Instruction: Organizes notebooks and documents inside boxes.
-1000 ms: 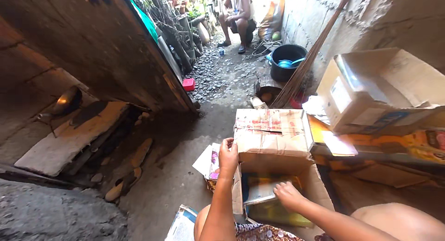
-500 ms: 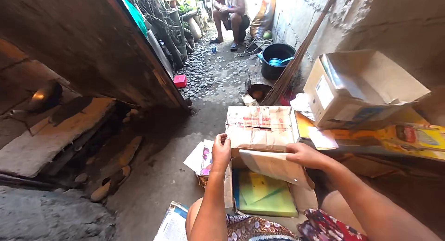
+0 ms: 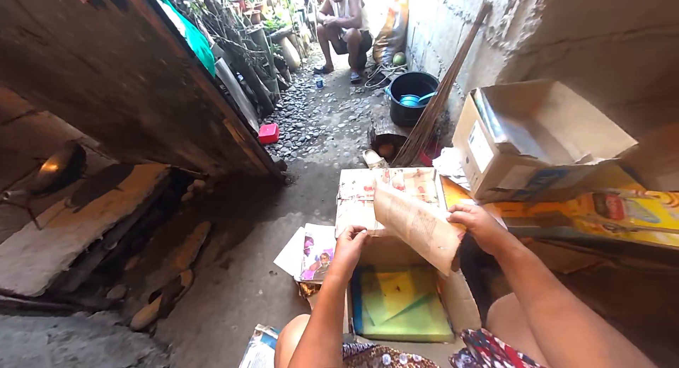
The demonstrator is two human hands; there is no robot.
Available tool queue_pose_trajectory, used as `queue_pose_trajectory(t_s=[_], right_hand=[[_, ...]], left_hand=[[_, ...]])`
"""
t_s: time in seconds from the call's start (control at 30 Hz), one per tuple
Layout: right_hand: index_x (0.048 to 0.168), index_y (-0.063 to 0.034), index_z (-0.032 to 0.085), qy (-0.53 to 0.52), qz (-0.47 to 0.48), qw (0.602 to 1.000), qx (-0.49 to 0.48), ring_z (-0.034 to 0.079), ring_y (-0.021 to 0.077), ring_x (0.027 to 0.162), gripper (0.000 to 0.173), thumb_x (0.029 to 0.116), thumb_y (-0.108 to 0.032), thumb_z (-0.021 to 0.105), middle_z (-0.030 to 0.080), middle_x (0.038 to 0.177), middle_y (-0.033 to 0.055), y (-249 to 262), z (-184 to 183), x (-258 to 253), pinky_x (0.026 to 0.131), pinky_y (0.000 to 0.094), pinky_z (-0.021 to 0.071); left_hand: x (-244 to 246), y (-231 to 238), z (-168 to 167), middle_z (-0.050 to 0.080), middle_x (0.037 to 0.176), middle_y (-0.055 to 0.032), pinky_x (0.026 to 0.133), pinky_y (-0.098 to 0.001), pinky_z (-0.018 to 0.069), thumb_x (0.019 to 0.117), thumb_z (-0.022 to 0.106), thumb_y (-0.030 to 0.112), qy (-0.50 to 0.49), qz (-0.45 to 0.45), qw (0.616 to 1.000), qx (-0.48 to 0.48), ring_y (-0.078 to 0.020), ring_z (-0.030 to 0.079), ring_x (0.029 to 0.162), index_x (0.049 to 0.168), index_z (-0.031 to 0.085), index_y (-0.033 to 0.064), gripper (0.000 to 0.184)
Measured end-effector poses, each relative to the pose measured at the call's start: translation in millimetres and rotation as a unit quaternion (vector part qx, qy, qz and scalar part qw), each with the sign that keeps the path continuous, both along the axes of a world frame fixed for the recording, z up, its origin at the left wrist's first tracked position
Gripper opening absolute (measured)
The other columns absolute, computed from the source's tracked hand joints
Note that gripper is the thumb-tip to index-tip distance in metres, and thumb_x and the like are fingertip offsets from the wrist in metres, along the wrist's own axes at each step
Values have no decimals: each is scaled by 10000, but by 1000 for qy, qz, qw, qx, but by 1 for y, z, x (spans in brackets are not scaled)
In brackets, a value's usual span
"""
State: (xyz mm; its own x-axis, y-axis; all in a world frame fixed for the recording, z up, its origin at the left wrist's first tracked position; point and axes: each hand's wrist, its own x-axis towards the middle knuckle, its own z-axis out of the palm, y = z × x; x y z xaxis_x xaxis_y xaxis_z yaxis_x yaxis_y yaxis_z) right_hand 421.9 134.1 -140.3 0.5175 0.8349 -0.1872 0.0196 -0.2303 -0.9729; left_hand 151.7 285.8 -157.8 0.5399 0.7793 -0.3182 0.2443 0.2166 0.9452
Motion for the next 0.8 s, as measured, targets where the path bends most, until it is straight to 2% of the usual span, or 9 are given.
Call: queue_pose_trajectory(t_s=[0.1, 0.17, 0.23, 0.33, 0.5, 0.53, 0.63, 0.73, 0.8], right_hand=[[1013, 8, 635, -45, -32, 998, -9, 618, 112, 668, 109, 961, -69, 578, 640, 822, 66, 11, -6, 0, 617, 297, 543], [1114, 54, 622, -105, -28, 993, -45, 643, 195, 742, 195, 980, -82, 585, 655, 914, 147, 20, -14, -5, 697, 401, 563], [1155, 37, 623, -166, -13, 983, -80, 678, 263, 823, 244, 979, -130, 593, 674, 974, 176, 29, -24, -16, 771, 484, 573], [1184, 26, 640, -254, 31, 957, -139, 673, 384, 1010, 320, 963, -203, 603, 682, 1072, 227, 39, -38, -44, 904, 598, 521], [1146, 23, 645, -321, 139, 915, -203, 668, 374, 1085, 331, 966, -239, 552, 685, 1096, 214, 45, -72, -92, 930, 554, 529], [1135, 20, 644, -323, 158, 910, -208, 666, 369, 1094, 326, 970, -241, 541, 684, 1103, 211, 45, -78, -99, 932, 546, 529], [1110, 28, 637, -333, 200, 899, -202, 664, 371, 1103, 309, 976, -231, 537, 673, 1127, 218, 40, -94, -113, 918, 537, 536], [1192, 22, 622, -303, 254, 895, -208, 638, 371, 1160, 359, 998, -273, 555, 645, 1211, 217, 39, -102, -112, 960, 541, 523], [1245, 11, 610, -274, 301, 889, -209, 612, 376, 1199, 437, 1016, -359, 571, 621, 1257, 219, 42, -108, -108, 998, 559, 504]], left_hand=[[11, -1, -9, 696, 1055, -130, 827, -328, 563, 1053, 548, 126, -12, -28, 999, -20, -162, 680, 903, 1225, 602, -29, 238], [20, -3, -13, 704, 1063, -126, 819, -329, 561, 1059, 541, 140, -11, -40, 998, -39, -165, 685, 907, 1229, 603, -17, 240], [29, -4, -19, 704, 1105, -132, 815, -341, 559, 1072, 517, 165, -4, -48, 997, -59, -179, 690, 931, 1256, 594, -8, 264], [44, -10, -27, 670, 1195, -158, 843, -381, 561, 1102, 458, 214, 13, -32, 995, -89, -221, 685, 990, 1358, 535, -2, 344], [59, -16, -59, 566, 1372, -256, 935, -492, 537, 1103, 448, 323, 75, 12, 990, -118, -343, 637, 1154, 1518, 359, 18, 523], [61, -16, -68, 562, 1367, -269, 945, -505, 533, 1094, 470, 317, 90, 24, 988, -122, -357, 628, 1165, 1526, 336, 14, 545], [63, -16, -90, 607, 1258, -268, 896, -502, 539, 1063, 548, 296, 128, 54, 981, -133, -347, 643, 1083, 1500, 338, 14, 561], [61, -11, -106, 618, 1188, -248, 830, -478, 547, 1010, 633, 224, 148, 65, 978, -135, -320, 647, 996, 1494, 329, 10, 610], [60, -6, -112, 615, 1212, -264, 853, -497, 557, 968, 674, 149, 163, 70, 975, -131, -341, 652, 1022, 1475, 357, -4, 617]])
